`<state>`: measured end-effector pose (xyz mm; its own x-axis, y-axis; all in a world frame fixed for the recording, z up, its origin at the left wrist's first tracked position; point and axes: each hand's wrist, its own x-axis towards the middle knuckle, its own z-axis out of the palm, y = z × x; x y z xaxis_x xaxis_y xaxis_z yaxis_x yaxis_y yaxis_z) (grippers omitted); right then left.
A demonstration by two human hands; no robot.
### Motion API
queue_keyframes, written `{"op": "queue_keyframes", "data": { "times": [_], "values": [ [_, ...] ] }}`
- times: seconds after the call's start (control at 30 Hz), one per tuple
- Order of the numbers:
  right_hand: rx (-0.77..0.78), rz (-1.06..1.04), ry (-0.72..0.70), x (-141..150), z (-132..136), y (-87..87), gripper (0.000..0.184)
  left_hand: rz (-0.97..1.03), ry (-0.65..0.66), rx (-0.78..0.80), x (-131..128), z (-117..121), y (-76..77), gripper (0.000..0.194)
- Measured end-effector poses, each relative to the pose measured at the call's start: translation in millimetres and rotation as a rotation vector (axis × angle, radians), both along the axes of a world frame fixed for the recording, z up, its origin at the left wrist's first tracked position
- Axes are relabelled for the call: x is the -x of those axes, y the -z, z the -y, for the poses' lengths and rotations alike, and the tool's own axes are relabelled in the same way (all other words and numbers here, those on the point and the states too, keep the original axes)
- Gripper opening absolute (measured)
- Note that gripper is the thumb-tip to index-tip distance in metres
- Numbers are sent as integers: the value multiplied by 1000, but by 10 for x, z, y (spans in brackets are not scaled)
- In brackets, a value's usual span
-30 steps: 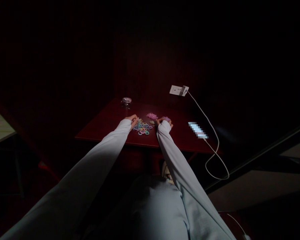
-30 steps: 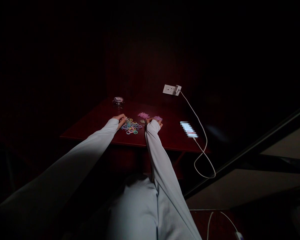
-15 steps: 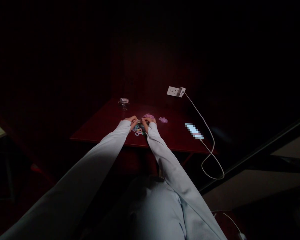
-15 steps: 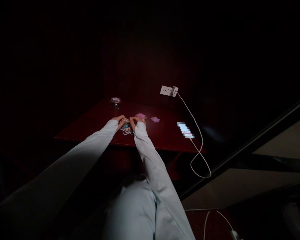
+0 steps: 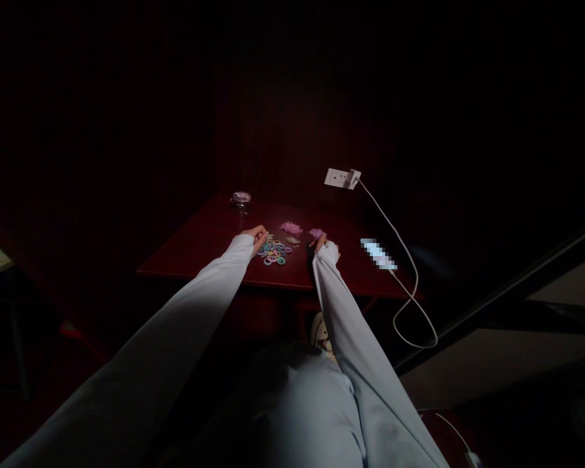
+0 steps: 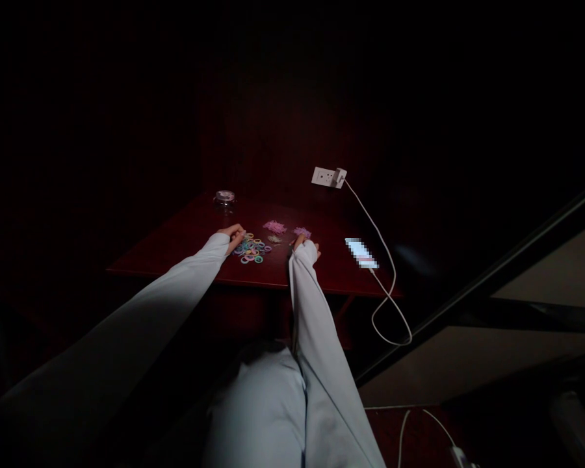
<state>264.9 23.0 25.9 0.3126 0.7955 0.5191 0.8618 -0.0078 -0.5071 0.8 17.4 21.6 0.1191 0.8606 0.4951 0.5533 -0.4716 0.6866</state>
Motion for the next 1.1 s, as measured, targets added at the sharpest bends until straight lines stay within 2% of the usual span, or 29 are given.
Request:
{"op": "queue_keyframes", "data": {
  "times": [0.1,0.23,0.37,0.57,0.73,0.9,1.03,1.1],
  "values": [
    [129,-58,-53,57,-6,-3,56,5,13,-4,-9,-11,1,23],
    [151,9,-168,168,-35,-1,47,8,21,-11,-18,-17,6,24],
    [173,29,-213,162,-27,4,45,13,17,14,-16,-37,20,24],
    [169,-28,-139,124,-6,-14,51,2,-3,41,-6,-69,43,25],
    [176,-23,-119,140,-7,-20,43,-8,7,21,3,-59,39,26],
    [92,25,-212,220,78,-33,37,-30,-18,26,-11,-64,48,25],
    [16,16,-402,460,173,-14,36,-49,-28,2,-59,-16,19,23],
    [-18,-1,-446,605,203,6,33,-74,-17,10,-78,29,-25,22]
  ]
}}
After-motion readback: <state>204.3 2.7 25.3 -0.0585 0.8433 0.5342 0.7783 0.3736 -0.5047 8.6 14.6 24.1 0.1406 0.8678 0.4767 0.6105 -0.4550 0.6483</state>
